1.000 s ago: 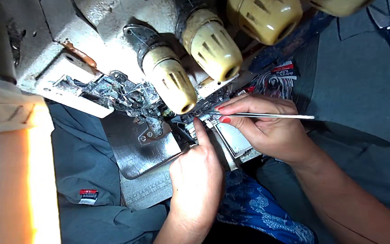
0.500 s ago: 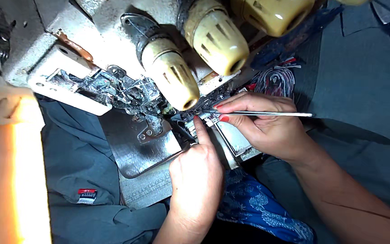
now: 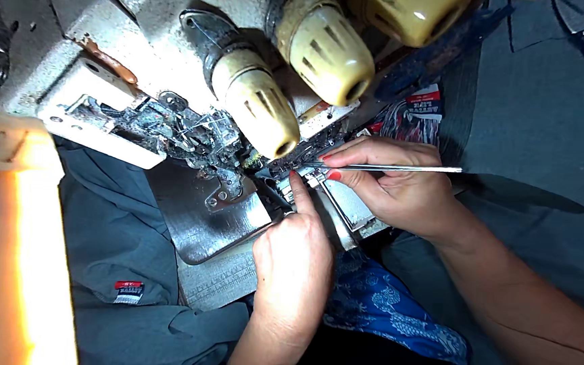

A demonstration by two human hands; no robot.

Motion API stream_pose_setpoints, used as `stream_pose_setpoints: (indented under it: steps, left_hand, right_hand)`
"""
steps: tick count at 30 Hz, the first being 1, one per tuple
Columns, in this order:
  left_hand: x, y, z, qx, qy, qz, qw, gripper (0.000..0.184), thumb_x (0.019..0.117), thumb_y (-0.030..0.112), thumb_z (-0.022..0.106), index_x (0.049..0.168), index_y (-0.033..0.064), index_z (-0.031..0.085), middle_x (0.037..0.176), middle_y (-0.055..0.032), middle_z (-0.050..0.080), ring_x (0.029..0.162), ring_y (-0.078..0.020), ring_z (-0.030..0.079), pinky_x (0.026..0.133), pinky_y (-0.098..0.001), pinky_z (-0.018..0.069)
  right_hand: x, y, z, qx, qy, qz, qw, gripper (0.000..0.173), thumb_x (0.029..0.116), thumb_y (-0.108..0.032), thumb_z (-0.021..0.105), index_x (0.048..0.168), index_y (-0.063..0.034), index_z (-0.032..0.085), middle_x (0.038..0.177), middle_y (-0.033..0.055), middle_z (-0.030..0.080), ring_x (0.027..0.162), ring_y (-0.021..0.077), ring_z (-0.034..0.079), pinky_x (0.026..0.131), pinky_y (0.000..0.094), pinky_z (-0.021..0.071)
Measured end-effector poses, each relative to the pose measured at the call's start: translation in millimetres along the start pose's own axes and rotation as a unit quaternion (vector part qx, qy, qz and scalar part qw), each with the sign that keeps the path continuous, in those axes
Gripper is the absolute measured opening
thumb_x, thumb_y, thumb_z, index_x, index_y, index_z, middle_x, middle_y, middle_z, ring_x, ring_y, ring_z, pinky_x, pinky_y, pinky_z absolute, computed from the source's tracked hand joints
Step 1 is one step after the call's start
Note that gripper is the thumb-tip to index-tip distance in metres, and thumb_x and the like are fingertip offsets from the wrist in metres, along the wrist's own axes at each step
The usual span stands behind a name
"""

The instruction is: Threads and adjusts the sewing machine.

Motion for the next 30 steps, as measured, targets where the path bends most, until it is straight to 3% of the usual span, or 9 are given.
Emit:
stream_pose_setpoints:
  steps: [30]
  left_hand:
    - [0.4,-0.7,1.9,-0.003,-0.014,-0.005,1.000,0.051,0.0967,0.013,0.050,0.146,-0.0016,0.054,0.052,-0.0055,0.056,0.047,-0.0251,0.059,0.045,-0.0370,0.0428]
  right_hand:
    - [-3.6,-7.0,0.9,-0.029,0.017,-0.035,0.999,0.011,0.0932,-0.003,0.067,0.097,0.0045,0.074,0.097,0.0105,0.074,0.097,0.0065,0.070,0.090,0.0164,0.0541]
Point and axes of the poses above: each hand's wrist, its own x-axis towards the middle knuckle, its own z-axis out of the palm, y = z × x, the point moved 10 cm from there along x, towards the middle knuckle
